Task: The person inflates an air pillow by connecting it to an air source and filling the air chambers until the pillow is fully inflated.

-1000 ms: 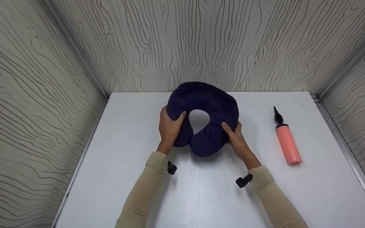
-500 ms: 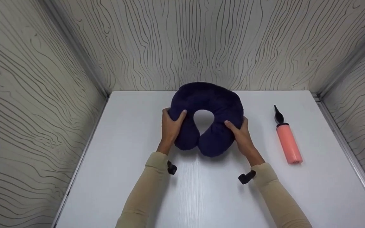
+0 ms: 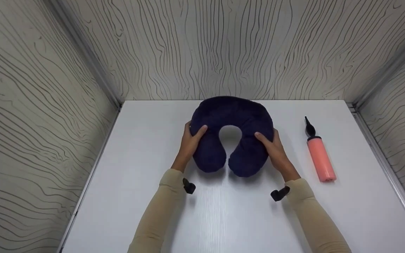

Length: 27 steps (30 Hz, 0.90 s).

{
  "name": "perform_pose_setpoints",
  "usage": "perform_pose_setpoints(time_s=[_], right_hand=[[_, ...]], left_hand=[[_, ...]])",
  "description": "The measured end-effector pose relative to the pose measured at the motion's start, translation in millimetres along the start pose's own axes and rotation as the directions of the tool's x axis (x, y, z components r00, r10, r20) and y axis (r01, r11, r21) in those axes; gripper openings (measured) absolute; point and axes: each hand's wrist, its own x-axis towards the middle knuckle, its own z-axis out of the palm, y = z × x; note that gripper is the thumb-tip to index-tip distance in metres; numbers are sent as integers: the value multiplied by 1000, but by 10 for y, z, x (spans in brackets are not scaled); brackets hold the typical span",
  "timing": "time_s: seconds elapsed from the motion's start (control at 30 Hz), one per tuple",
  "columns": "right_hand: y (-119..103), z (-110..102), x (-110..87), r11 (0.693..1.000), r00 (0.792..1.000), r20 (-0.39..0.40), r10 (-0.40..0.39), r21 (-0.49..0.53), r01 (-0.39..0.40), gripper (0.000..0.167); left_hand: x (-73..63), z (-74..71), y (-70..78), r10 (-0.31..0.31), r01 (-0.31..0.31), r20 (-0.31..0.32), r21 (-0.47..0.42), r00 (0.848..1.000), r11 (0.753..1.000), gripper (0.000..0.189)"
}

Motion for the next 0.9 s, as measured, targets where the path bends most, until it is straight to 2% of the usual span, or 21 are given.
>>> perform_pose_setpoints(time_s=[0.43, 0.7, 0.9], right_hand=[[122, -102, 106, 998, 998, 27, 51, -50, -50, 104], [166, -125, 129, 989, 996, 8, 85, -125, -84, 108], [213, -121, 152, 984, 994, 2, 109, -138, -108, 109]], left_hand=[[-21, 75, -170, -13, 16, -53, 64, 999, 998, 96], [-8, 124, -273, -62, 67, -61, 85, 996, 994, 95], [-9, 151, -321, -98, 105, -56, 122, 994, 987, 94]])
